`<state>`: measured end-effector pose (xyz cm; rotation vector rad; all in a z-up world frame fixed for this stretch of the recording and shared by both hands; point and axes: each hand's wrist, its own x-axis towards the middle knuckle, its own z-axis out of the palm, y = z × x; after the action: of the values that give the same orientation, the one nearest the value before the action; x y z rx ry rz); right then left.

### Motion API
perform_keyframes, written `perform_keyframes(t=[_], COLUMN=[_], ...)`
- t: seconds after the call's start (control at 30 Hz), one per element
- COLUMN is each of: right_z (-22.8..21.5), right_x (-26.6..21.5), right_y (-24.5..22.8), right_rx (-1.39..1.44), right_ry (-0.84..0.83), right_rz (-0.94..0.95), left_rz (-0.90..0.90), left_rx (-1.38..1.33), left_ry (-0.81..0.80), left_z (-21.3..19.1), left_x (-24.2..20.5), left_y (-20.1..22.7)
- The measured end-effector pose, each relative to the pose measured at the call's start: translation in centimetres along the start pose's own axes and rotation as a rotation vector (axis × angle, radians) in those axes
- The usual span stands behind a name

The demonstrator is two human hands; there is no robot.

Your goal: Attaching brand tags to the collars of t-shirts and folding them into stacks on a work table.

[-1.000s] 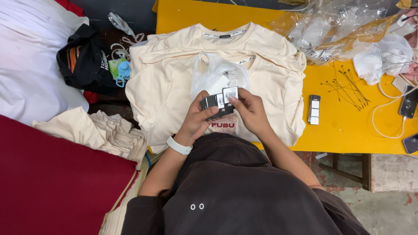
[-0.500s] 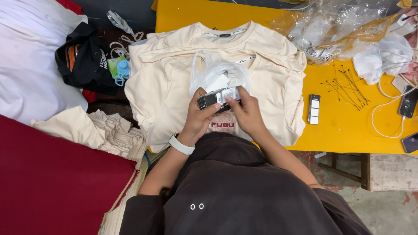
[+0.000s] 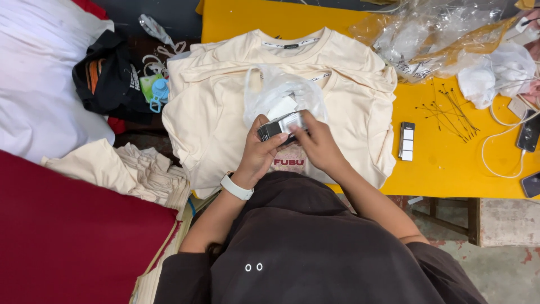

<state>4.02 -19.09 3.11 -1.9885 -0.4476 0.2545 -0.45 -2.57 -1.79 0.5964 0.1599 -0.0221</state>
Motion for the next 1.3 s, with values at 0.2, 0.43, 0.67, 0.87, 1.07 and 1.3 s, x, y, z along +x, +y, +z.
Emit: perform_keyframes(t=[0.2, 0.43, 0.67, 0.87, 1.07, 1.3], right_z=[-1.2, -1.2, -0.5, -0.7, -0.2, -1.4], right_x=[0.8, 0.7, 1.3, 2.1, 1.9, 2.3], right_y=[-6.1, -6.0, -2.6, -4.4, -2.8, -2.5], right_rx=[-0.049, -0.012, -0.035, 0.094, 0.058, 0.103], right_ry=[-0.02, 0.051, -0.005, 0.022, 0.048, 0.115], right_rz=[-0.035, -0.017, 0.09, 0.122, 0.079, 0.047], left_rz=[-0.066, -0.091, -0.136, -0.169, -0.195, -0.198], left_rx=[-0.035, -0.029, -0.023, -0.05, -0.086, -0.113], left_ry=[0.036, 0.054, 0.083, 0.089, 0.07, 0.065], left_z=[0.3, 1.9, 1.5, 1.5, 0.8, 1.8], left_x=[-0.1, -0.1, 0.0, 0.1, 0.3, 0.0], left_y=[0.6, 1.9, 1.9, 2.6, 2.3, 2.7])
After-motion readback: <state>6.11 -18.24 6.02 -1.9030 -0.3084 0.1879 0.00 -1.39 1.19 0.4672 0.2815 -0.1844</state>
